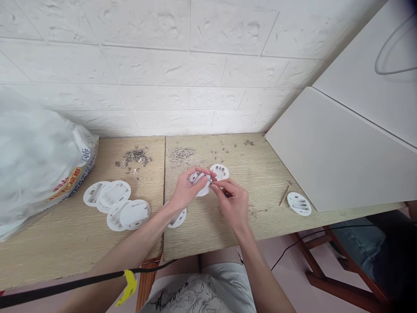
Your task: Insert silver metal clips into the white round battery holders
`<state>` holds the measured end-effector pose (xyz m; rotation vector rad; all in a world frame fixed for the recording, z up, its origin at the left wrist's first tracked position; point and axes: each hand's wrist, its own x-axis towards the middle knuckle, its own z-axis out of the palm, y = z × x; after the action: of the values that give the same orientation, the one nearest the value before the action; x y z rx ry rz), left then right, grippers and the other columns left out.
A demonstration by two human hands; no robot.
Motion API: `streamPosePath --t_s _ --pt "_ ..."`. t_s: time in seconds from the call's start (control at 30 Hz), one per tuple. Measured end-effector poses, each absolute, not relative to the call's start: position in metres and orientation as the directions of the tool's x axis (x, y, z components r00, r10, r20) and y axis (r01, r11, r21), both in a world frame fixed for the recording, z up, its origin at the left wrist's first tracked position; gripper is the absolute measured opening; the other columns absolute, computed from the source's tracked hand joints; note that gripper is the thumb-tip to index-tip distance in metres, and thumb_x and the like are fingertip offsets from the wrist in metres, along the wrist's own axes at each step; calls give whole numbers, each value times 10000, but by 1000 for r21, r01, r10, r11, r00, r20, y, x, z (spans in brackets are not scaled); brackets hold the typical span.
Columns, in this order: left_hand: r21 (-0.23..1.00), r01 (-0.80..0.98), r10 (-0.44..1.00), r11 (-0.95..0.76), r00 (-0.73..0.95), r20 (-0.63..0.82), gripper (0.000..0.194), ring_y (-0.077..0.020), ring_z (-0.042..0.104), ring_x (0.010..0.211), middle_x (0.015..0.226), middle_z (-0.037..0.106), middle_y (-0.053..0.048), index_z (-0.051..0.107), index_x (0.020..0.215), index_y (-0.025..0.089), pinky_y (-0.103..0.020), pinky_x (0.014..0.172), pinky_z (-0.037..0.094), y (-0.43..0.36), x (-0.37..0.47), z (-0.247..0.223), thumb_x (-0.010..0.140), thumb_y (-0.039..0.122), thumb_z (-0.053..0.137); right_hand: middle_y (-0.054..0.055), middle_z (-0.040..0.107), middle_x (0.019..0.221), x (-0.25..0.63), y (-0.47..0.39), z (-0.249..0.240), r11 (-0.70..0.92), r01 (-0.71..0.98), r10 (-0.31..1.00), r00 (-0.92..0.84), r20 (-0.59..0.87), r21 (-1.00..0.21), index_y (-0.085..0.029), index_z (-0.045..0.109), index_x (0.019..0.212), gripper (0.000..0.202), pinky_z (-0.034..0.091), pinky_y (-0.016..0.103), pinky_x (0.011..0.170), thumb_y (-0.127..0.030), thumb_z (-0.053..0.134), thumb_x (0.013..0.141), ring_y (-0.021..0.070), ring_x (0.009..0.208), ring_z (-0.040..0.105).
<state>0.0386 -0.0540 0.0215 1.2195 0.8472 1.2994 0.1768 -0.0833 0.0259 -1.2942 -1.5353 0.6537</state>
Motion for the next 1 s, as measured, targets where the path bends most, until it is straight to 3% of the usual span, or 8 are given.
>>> streamPosePath --t_s 0.23,0.33,0.43,0.7,1.0 --pt "974 -195 969 -119 191 157 130 -179 638 858 888 697 -69 610 822 165 -339 791 498 -52 34 19 768 283 625 23 635 736 183 -80 25 47 144 999 16 50 -989 -186 715 763 207 316 224 412 -383 672 719 62 451 399" --pt "976 -194 963 -99 227 143 141 -178 640 845 881 699 -63 611 815 166 -333 777 501 -52 33 18 758 292 636 -31 499 518 189 -79 27 -142 23 987 -70 -143 -990 -169 699 766 270 238 207 372 -421 709 669 49 396 316" --pt "984 -169 959 -57 263 101 154 -177 642 817 891 700 -62 622 818 167 -321 747 504 -52 34 19 760 310 628 -56 416 469 194 -78 27 -260 -3 956 -143 -257 -966 -161 678 773 321 214 197 372 -452 722 647 48 399 300" --pt "951 -302 978 60 206 3 215 -192 657 769 873 704 -62 644 816 170 -310 669 516 -48 35 17 825 323 493 2 565 660 194 -81 16 -224 -26 966 -134 -219 -974 -162 663 784 342 221 195 381 -489 683 686 38 426 326" --pt "961 -274 980 43 200 13 225 -194 656 776 865 704 -57 659 856 178 -304 652 508 -49 35 20 825 304 475 0 553 581 188 -81 15 -62 172 994 -74 -76 -983 -160 679 785 306 297 214 405 -458 620 743 78 448 386"
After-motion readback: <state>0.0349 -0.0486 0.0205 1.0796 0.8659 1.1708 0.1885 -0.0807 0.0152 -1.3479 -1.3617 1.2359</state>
